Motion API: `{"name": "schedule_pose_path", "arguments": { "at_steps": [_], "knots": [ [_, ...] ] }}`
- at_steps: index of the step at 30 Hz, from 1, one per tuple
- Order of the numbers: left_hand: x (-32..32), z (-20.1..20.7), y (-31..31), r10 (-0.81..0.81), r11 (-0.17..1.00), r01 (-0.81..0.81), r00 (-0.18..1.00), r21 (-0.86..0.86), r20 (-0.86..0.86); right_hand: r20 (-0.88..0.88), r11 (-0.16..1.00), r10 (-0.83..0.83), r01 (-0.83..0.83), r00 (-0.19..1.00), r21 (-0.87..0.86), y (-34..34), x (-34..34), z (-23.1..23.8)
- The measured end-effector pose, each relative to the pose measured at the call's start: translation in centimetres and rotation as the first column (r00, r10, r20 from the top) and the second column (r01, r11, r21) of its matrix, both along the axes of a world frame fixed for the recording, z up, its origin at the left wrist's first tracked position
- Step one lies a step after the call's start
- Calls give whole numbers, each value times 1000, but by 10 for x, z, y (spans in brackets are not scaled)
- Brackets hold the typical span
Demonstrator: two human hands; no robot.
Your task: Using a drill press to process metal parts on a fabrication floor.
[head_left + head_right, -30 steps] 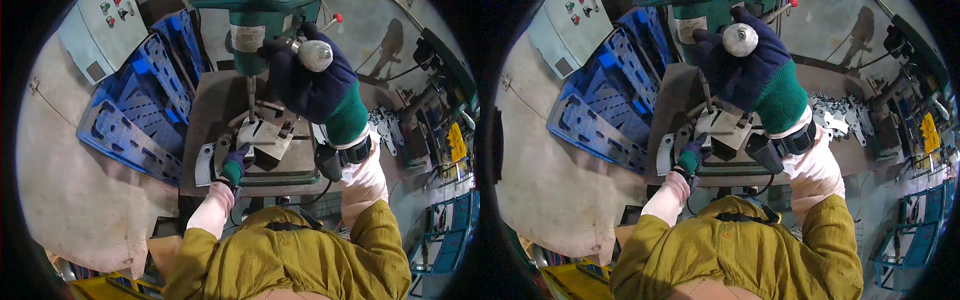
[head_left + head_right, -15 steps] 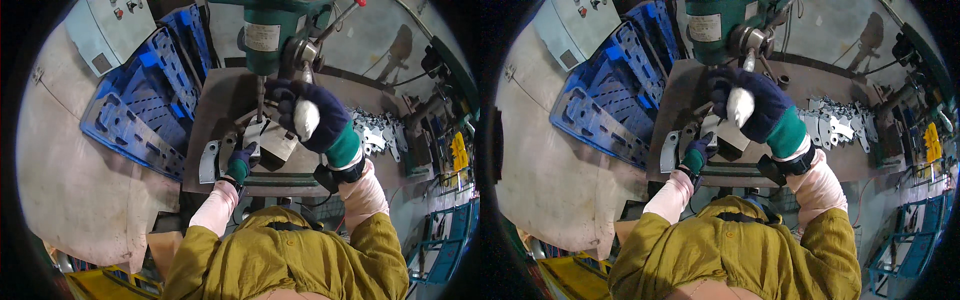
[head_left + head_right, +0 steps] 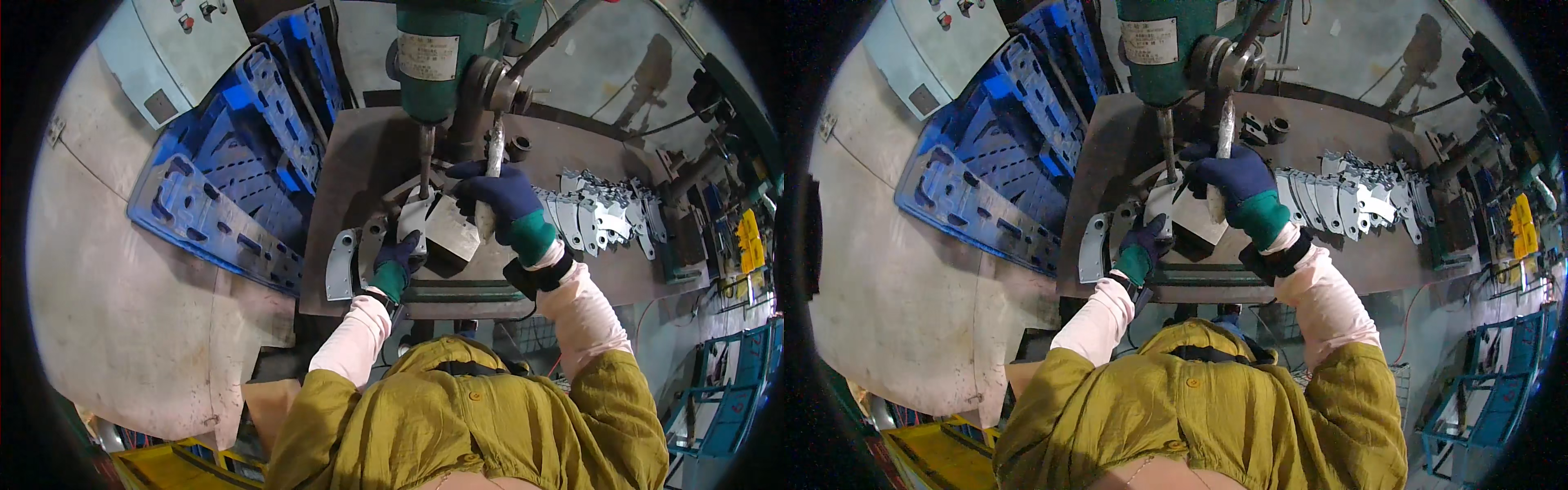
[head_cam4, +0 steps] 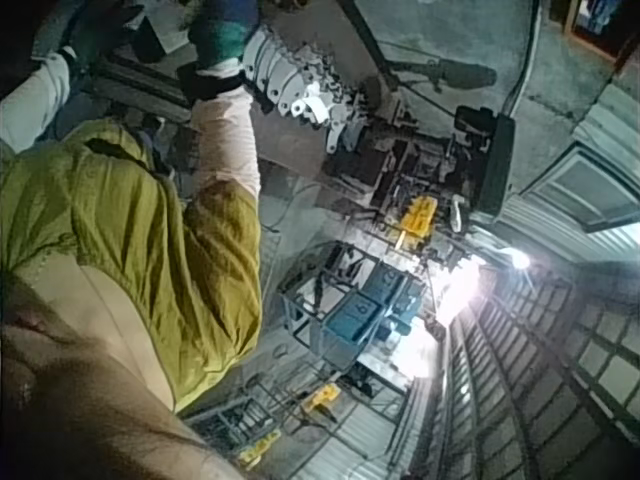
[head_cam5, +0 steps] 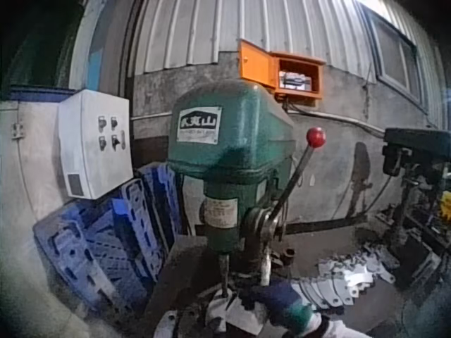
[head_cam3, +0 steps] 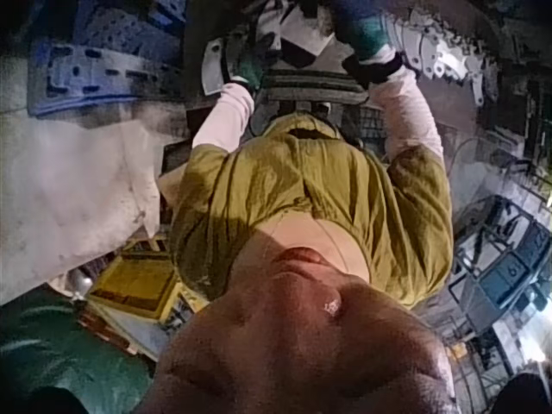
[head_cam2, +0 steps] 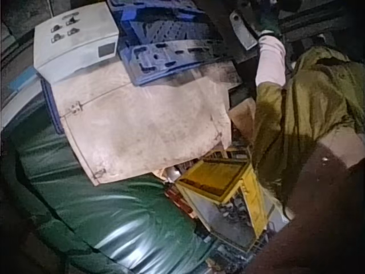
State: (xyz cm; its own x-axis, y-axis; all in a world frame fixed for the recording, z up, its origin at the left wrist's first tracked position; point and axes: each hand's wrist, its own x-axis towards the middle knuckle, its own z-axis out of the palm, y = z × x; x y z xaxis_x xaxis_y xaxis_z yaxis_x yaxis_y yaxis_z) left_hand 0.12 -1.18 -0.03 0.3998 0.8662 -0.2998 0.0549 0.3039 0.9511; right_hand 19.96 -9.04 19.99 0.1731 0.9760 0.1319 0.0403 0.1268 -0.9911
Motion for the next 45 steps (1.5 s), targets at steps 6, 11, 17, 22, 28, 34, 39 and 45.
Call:
{"name": "schedule_pose_path", "arguments": {
  "at_steps": [6, 11, 17, 22, 28, 34, 39, 45],
  "knots": [
    [-9, -69, 36, -32, 997, 62, 889, 51, -457, 7, 959, -248, 247, 969, -141, 21, 1, -23],
    [-1, -44, 19, -104, 878, 365, 776, 308, -622, 187, 896, -423, 440, 887, -59, 30, 29, -56],
    [-13, -74, 28, -48, 877, 357, 732, 323, -680, 456, 794, -585, 588, 671, 154, 45, 25, -58],
    [-5, -61, 24, 83, 949, 102, 834, 300, -545, 577, 671, -701, 661, 419, 336, 57, 28, -60],
    [-6, -23, 9, 50, 991, -57, 997, -125, -53, 523, 602, -791, 558, 318, 571, 62, 36, -73],
    [-5, -20, 9, 215, 903, -145, 967, -404, 133, 550, 613, -778, 561, 304, 557, 64, 40, -73],
    [0, 3, 4, 243, 898, -161, 957, -409, 157, 566, 586, -794, 523, 220, 619, 65, 44, -77],
    [0, 7, 3, 234, 917, -195, 969, -347, 74, 676, 577, -734, 580, 61, 575, 81, 74, -85]
  ]
}}
